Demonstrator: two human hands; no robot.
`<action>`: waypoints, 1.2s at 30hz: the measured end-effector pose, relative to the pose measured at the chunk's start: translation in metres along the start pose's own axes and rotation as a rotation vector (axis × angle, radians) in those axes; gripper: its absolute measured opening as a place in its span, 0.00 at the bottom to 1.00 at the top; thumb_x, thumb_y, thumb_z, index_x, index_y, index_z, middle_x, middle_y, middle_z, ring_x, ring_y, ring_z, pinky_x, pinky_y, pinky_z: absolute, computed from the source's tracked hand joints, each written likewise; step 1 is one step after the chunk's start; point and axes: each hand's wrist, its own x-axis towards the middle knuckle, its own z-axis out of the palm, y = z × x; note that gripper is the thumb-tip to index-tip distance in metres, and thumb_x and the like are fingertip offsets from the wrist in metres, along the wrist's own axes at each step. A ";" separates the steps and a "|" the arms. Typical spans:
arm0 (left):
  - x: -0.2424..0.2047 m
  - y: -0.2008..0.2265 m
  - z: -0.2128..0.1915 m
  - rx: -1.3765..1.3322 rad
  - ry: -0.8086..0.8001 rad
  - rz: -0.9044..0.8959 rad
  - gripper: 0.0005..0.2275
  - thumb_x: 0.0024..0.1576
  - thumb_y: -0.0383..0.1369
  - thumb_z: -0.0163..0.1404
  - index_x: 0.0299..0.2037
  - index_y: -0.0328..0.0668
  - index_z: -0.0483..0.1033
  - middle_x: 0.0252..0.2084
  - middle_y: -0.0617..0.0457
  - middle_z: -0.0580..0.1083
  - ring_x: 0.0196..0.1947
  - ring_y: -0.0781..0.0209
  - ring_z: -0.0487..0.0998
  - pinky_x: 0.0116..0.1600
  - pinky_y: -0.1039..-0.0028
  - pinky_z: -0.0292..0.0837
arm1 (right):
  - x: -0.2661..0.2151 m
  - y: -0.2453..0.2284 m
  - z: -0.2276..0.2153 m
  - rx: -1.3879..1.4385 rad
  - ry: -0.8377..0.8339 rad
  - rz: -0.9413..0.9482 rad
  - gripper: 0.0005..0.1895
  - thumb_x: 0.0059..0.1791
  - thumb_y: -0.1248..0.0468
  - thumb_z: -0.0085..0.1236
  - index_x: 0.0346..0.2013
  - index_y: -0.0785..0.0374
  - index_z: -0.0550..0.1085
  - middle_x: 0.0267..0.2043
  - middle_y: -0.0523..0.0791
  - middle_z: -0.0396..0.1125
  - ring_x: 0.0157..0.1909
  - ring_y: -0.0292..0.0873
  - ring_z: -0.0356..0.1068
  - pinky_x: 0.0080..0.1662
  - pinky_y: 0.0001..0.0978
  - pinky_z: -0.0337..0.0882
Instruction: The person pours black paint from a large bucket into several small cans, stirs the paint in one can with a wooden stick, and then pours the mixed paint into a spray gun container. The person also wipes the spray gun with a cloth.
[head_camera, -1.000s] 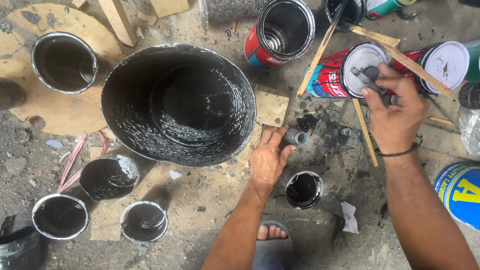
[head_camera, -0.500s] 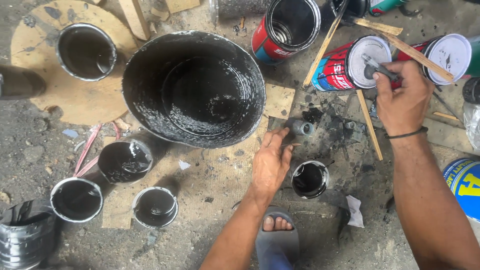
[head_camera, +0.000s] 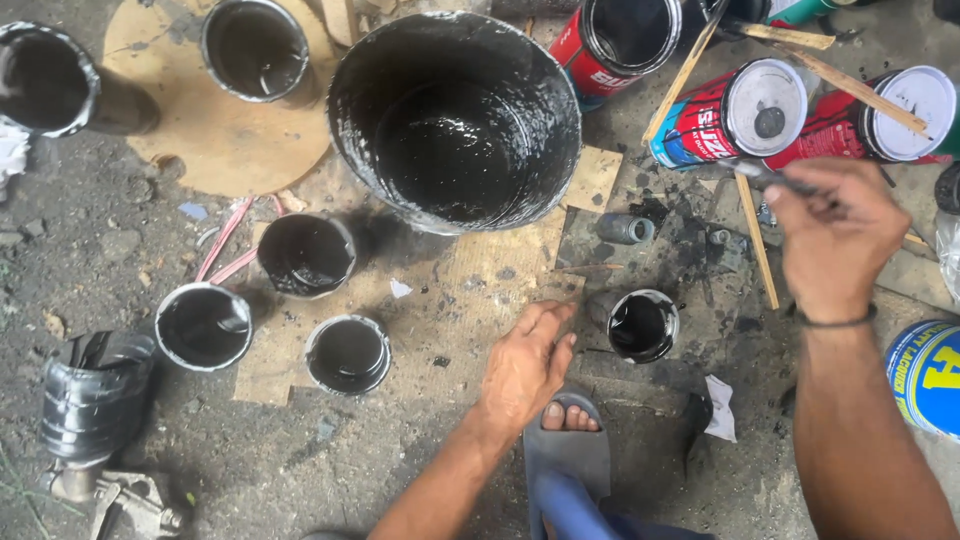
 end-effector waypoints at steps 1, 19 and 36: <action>-0.006 -0.003 -0.002 0.030 -0.006 0.038 0.12 0.64 0.25 0.45 0.56 0.29 0.72 0.52 0.45 0.73 0.15 0.68 0.70 0.17 0.78 0.78 | -0.009 -0.014 -0.004 0.029 -0.098 0.026 0.12 0.58 0.84 0.64 0.56 0.77 0.76 0.59 0.61 0.67 0.46 0.44 0.65 0.42 0.27 0.68; -0.054 -0.019 -0.009 -0.034 0.036 -0.100 0.13 0.66 0.28 0.43 0.59 0.34 0.72 0.45 0.52 0.72 0.14 0.75 0.60 0.10 0.87 0.59 | -0.032 -0.027 0.040 -0.114 -0.392 0.045 0.09 0.51 0.78 0.67 0.46 0.74 0.79 0.46 0.54 0.67 0.41 0.45 0.70 0.47 0.31 0.77; -0.052 -0.027 -0.001 -0.059 -0.003 -0.175 0.14 0.65 0.27 0.43 0.60 0.34 0.72 0.49 0.51 0.72 0.13 0.74 0.60 0.11 0.86 0.63 | -0.006 0.001 0.077 -0.314 -0.729 0.344 0.06 0.50 0.65 0.67 0.39 0.64 0.82 0.39 0.46 0.76 0.36 0.42 0.71 0.41 0.34 0.73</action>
